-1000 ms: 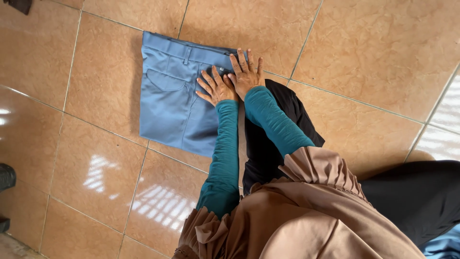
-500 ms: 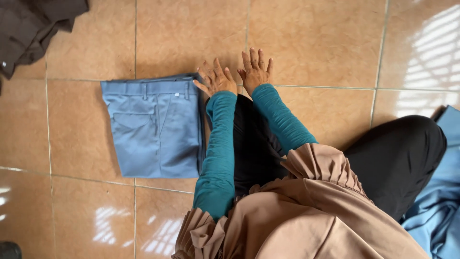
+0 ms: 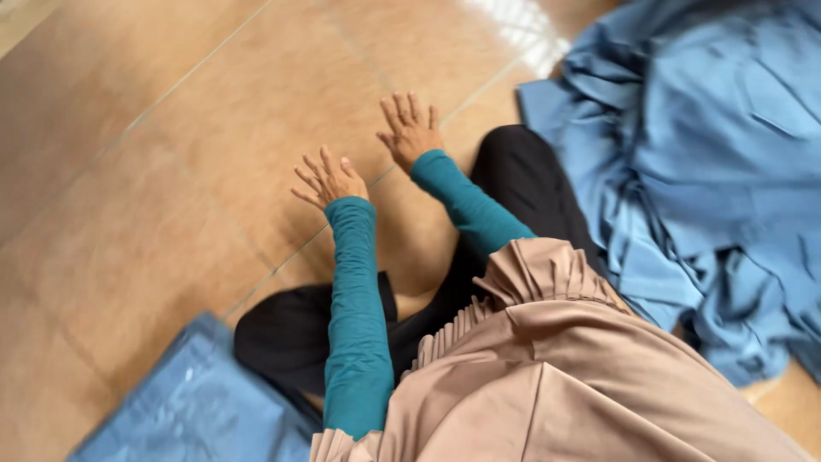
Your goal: Folding blue trousers on the floor and stacking them neatly.
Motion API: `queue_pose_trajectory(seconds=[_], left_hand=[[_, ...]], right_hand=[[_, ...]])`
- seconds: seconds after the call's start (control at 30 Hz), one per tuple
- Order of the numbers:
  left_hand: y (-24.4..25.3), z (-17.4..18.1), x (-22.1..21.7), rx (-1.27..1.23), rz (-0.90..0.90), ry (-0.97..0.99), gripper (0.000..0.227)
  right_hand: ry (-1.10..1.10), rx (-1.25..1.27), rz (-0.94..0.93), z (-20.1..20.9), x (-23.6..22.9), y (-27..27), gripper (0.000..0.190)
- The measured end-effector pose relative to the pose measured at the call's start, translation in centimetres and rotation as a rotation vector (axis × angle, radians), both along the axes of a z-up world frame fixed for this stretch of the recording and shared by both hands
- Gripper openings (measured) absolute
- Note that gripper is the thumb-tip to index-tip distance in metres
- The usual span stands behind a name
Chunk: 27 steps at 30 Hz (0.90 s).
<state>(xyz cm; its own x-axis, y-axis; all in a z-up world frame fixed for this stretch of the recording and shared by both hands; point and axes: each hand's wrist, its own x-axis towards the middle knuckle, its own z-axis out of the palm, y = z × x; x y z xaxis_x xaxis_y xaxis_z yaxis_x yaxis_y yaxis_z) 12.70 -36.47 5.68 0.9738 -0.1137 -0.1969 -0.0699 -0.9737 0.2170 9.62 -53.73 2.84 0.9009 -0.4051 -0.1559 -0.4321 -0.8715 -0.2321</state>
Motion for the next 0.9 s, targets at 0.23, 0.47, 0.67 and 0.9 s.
queue_pose_trajectory(seconds=[0.23,0.47,0.67,0.9], left_hand=[[-20.9,-3.8,-6.6,-0.201,-0.494,-0.578,0.056],[-34.0,2.1,-20.5,-0.334,-0.872,-0.42,0.052],[-39.0,2.5,-28.3,-0.392,-1.198,-0.285,0.052],[-40.5,5.3,-30.2,-0.402,-1.261,0.161,0.05]], right_hand=[[-0.189,-0.238,-0.407,2.6,-16.8,-18.4,0.068],[-0.313,-0.381,-0.759,6.6,-34.9,-25.7,0.063],[-0.605,-0.505,-1.074,8.4,-45.2,-29.9,0.055],[-1.815,0.455,-1.135,4.6,-48.4,-38.1,0.097]])
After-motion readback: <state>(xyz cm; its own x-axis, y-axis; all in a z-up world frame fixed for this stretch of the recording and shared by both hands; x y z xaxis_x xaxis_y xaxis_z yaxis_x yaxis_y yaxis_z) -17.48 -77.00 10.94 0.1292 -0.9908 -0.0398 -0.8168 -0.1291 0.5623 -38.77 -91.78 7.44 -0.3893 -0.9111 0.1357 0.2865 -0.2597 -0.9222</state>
